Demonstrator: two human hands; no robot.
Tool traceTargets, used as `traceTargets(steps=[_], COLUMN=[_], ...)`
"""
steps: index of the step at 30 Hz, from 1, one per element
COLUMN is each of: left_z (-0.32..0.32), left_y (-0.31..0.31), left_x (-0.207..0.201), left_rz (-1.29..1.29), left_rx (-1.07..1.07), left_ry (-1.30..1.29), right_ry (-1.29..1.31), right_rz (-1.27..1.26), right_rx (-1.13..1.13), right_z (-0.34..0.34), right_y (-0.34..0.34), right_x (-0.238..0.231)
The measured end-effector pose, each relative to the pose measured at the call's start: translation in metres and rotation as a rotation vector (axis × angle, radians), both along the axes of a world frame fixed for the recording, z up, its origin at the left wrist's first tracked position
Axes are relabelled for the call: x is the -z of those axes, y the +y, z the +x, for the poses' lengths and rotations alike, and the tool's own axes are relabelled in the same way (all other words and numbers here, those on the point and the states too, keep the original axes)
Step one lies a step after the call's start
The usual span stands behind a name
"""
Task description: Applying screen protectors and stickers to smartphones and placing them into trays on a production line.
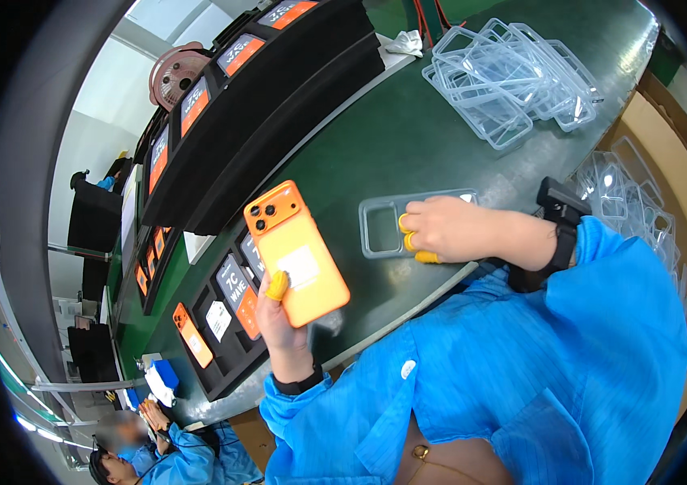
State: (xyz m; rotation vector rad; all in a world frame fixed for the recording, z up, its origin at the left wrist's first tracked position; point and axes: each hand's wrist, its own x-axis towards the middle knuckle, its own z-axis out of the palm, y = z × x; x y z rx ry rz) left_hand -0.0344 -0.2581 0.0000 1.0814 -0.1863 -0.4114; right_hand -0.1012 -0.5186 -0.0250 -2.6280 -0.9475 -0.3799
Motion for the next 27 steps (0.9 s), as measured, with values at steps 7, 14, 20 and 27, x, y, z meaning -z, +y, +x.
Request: traceTargets(steps=[7, 14, 20, 27], left_z=[-0.014, -0.012, -0.005, -0.008], left_y=[-0.029, -0.049, -0.043, -0.044], left_x=[0.009, 0.020, 0.015, 0.019], left_rz=[0.049, 0.535, 1.263, 1.175], left_rx=[0.085, 0.353, 0.295, 0.288], left_ry=[-0.012, -0.258, -1.184, -1.073], right_ry=[0.716, 0.638, -0.135, 0.190], right_rz=[0.324, 1.505, 0.378, 0.076], right_rx=[0.044, 0.373, 0.228, 0.386], right_z=[-0.009, 0.009, -0.005, -0.012], right_y=[-0.001, 0.042, 0.006, 0.010], right_x=[-0.021, 0.000, -0.030, -0.015])
